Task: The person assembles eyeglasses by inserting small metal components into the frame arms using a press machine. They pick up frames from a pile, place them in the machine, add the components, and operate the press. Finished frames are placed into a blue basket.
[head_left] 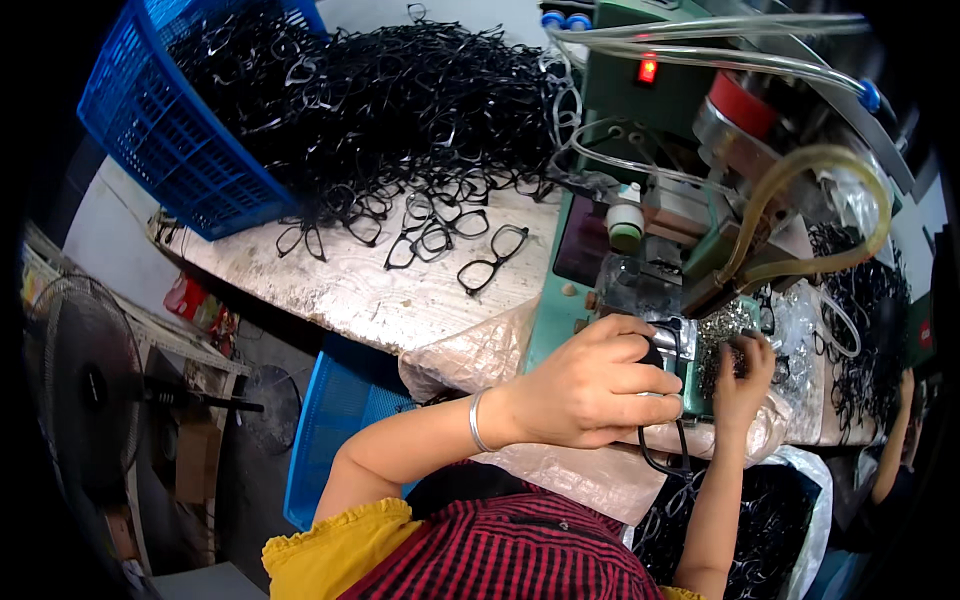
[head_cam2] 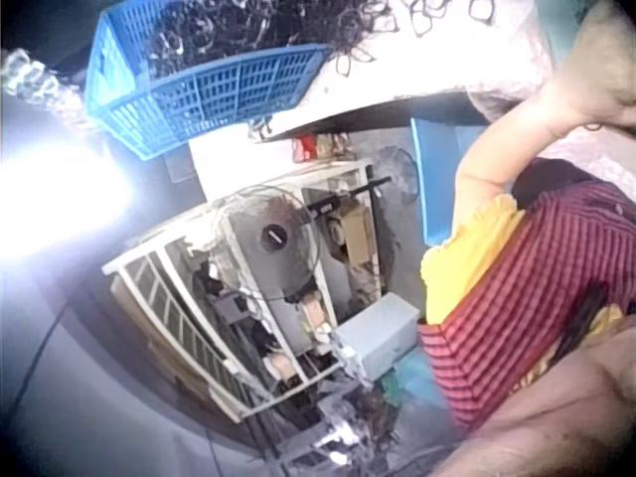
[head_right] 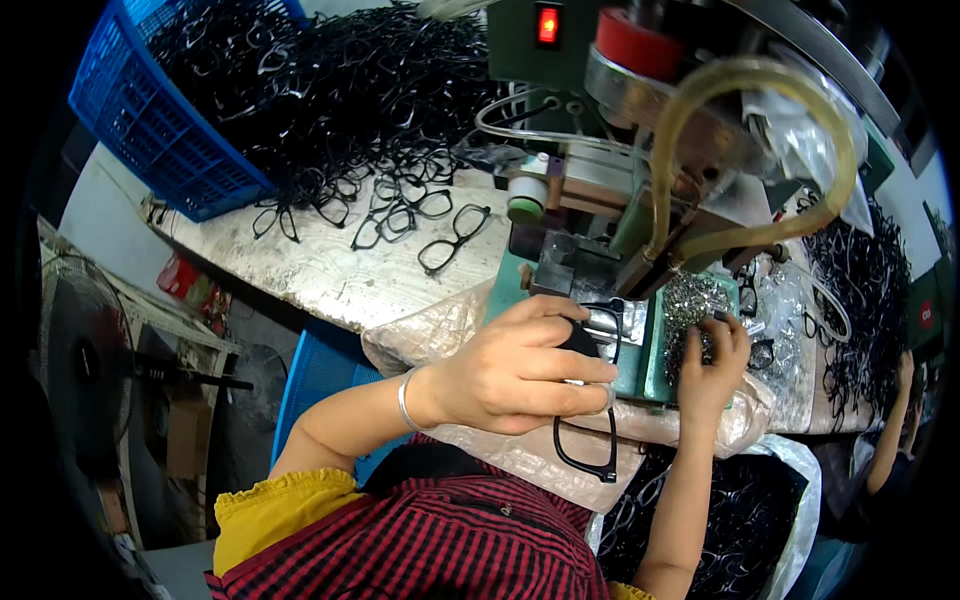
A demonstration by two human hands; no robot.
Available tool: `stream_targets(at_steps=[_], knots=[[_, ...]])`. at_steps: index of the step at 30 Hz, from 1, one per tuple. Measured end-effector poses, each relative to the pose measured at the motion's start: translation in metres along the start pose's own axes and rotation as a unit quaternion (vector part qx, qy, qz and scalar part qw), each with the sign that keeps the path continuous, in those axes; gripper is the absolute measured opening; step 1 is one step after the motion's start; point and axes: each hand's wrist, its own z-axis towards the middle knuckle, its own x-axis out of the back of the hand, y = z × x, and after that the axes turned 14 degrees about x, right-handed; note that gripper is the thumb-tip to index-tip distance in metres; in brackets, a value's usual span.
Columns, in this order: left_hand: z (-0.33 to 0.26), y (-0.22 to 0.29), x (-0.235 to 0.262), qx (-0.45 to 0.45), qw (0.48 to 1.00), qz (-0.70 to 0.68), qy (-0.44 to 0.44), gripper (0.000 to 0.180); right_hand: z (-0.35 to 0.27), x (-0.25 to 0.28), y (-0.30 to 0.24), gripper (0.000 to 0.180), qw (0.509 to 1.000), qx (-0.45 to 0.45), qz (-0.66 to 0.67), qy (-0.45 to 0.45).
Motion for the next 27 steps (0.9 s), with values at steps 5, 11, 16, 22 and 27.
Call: stream_targets(at_steps=[5, 11, 16, 22, 27], knots=[[-0.007, 0.0, -0.003, 0.013, 1.0, 0.011, 0.004, 0.026, 0.024, -0.008, -0.014, 0.022, 0.955, 0.211, -0.127, -0.165], [-0.073, -0.001, 0.025, 0.141, 0.961, 0.194, 0.137, 0.026, -0.004, 0.005, 0.008, 0.018, 0.958, -0.163, 0.198, 0.13], [-0.099, -0.086, 0.055, 0.397, 0.805, 0.437, 0.055, 0.025, -0.014, -0.011, 0.016, 0.019, 0.883, -0.24, 0.33, 0.233], [-0.101, -0.133, 0.059, 0.337, 0.869, 0.321, 0.166, 0.016, 0.001, -0.016, -0.003, 0.015, 0.934, -0.162, 0.274, 0.165], [-0.064, -0.15, 0.14, 0.26, 0.805, 0.453, 0.281, 0.025, -0.008, 0.004, 0.007, 0.019, 0.96, -0.144, 0.23, 0.075]])
